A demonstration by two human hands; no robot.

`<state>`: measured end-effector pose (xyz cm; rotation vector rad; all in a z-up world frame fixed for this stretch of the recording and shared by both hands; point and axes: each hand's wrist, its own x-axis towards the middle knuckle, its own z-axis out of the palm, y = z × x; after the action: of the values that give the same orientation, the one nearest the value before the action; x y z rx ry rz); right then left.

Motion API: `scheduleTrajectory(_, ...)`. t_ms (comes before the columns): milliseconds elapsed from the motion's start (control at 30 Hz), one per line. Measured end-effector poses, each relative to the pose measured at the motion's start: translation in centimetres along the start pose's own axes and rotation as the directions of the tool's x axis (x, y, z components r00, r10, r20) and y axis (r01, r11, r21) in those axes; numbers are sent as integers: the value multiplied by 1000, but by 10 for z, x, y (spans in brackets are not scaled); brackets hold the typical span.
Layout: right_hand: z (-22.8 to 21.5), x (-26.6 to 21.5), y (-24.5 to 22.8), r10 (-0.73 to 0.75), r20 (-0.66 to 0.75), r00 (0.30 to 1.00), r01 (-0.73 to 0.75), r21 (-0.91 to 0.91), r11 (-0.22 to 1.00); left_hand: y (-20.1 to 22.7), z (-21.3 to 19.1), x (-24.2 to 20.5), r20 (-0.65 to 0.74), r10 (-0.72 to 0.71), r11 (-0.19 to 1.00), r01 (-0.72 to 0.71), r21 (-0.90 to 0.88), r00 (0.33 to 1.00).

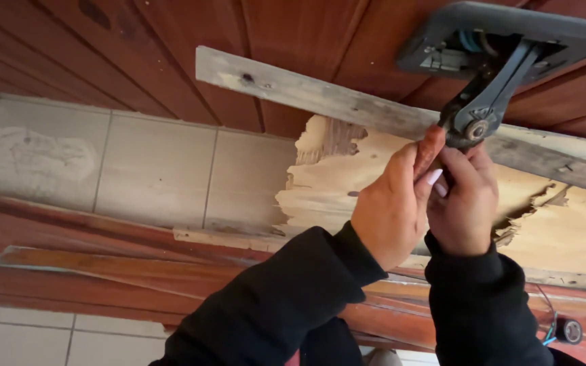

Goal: Stripping electrical wires and installing them into a ceiling-mounted junction box using a wire stripper

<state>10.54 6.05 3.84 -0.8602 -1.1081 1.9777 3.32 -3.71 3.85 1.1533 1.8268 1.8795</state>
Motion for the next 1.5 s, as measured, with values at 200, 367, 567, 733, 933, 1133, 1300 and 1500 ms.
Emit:
scheduleTrajectory(200, -1, 0, -17, 50, 119, 992, -22, -226, 974, -4, -15, 3, 75, 114, 961, -129, 246, 991)
scheduleTrajectory(367, -2, 8, 8, -100, -181, 978, 47, -277, 960, -7, 7, -9, 69, 91, 971, -104, 216, 993)
scheduleTrajectory(567, 9, 9, 12, -95, -264, 960, 21, -272, 962, -5, 13, -5, -33, 156, 932, -136, 335, 987)
scheduleTrajectory(733, -7, 21, 29, -147, -266, 953, 91, -213, 973, -20, 18, 2, -105, 248, 851, -165, 498, 963)
scheduleTrajectory(933, -31, 43, 49, -446, 7, 895, 427, -301, 853, -77, -16, 31, 23, 498, 602, -364, 711, 867)
scheduleTrajectory(1133, -12, 32, 30, -510, 101, 854, 503, -406, 763, -41, -17, 77, 28, 468, 579, -330, 745, 883)
scheduleTrajectory(1300, -9, 7, 13, -439, -74, 895, 345, -507, 790, -21, -18, 82, 117, 79, 760, -135, 636, 990)
scheduleTrajectory(1500, 17, -42, -28, -381, 101, 919, 326, -740, 589, 37, -30, 75, 255, -78, 982, 30, 186, 964)
